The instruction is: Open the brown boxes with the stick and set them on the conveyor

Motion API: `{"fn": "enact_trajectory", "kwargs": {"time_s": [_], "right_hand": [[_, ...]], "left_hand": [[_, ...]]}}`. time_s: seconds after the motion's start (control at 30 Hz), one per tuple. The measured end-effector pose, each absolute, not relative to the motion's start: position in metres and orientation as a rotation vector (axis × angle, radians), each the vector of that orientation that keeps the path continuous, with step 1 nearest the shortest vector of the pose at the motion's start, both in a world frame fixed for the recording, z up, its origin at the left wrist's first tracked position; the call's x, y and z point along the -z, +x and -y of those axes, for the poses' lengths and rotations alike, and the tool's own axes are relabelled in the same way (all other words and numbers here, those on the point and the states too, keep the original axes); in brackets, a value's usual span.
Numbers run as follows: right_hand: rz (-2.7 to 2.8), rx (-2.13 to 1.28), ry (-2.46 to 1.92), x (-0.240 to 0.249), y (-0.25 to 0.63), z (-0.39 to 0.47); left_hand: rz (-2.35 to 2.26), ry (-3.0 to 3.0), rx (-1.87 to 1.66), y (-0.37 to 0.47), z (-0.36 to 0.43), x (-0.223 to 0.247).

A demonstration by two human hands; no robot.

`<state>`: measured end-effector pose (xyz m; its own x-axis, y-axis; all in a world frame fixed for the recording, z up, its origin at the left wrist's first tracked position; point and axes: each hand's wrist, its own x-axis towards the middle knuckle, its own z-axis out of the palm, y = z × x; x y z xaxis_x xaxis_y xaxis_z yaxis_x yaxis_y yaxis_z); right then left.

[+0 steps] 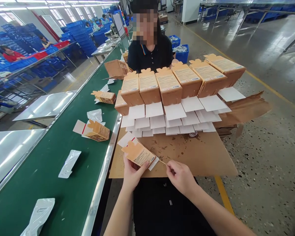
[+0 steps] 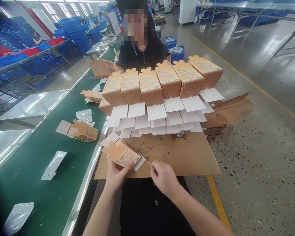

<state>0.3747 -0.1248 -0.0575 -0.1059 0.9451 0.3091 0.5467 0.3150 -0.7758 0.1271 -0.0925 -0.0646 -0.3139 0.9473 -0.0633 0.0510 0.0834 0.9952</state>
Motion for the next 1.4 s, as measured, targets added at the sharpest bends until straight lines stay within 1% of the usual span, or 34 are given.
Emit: {"fn": "enact_trajectory", "kwargs": {"time_s": [0.17,0.3,0.5,0.67,0.77,0.87,0.93,1.0,1.07,1.2,1.27,1.33,1.4], "right_hand": [[1.631,-0.662,-1.425,0.042,0.406,0.137],[1.54,-0.713,-1.514,0.033,0.416,0.146],[1.509,-0.687,-1.464,0.033,0.42,0.153],[1.514,-0.712,-1.425,0.041,0.425,0.15],[1.482,-0.657,-1.436,0.049,0.438,0.148],[1.408,-0.594,-1.515,0.057,0.456,0.147],[1.386,-0.583,-1.546,0.058,0.466,0.144],[1.402,-0.622,-1.549,0.056,0.469,0.139],[1.426,-0.673,-1.539,0.052,0.466,0.132],[1.387,-0.678,-1.568,0.04,0.447,0.123],[1.357,-0.683,-1.598,0.036,0.445,0.122],[1.342,-0.695,-1.622,0.035,0.454,0.124],[1.326,-0.671,-1.656,0.036,0.472,0.126]], "left_hand": [[-1.602,1.186,-1.246,0.13,0.106,0.075],[-1.642,1.336,-1.179,0.13,0.113,0.073],[-1.68,1.365,-1.167,0.138,0.11,0.067],[-1.649,1.364,-1.212,0.149,0.106,0.076],[-1.717,1.232,-1.314,0.12,0.102,0.073],[-1.901,0.916,-1.572,0.054,0.101,0.055],[-2.067,0.763,-1.677,0.003,0.102,0.041],[-2.199,0.715,-1.661,-0.038,0.102,0.029],[-2.271,0.708,-1.59,-0.062,0.1,0.024],[-2.314,0.726,-1.493,-0.069,0.089,0.029],[-2.303,0.753,-1.499,-0.063,0.089,0.036],[-2.301,0.805,-1.595,-0.053,0.097,0.043],[-2.321,0.882,-1.834,-0.042,0.111,0.047]]}}
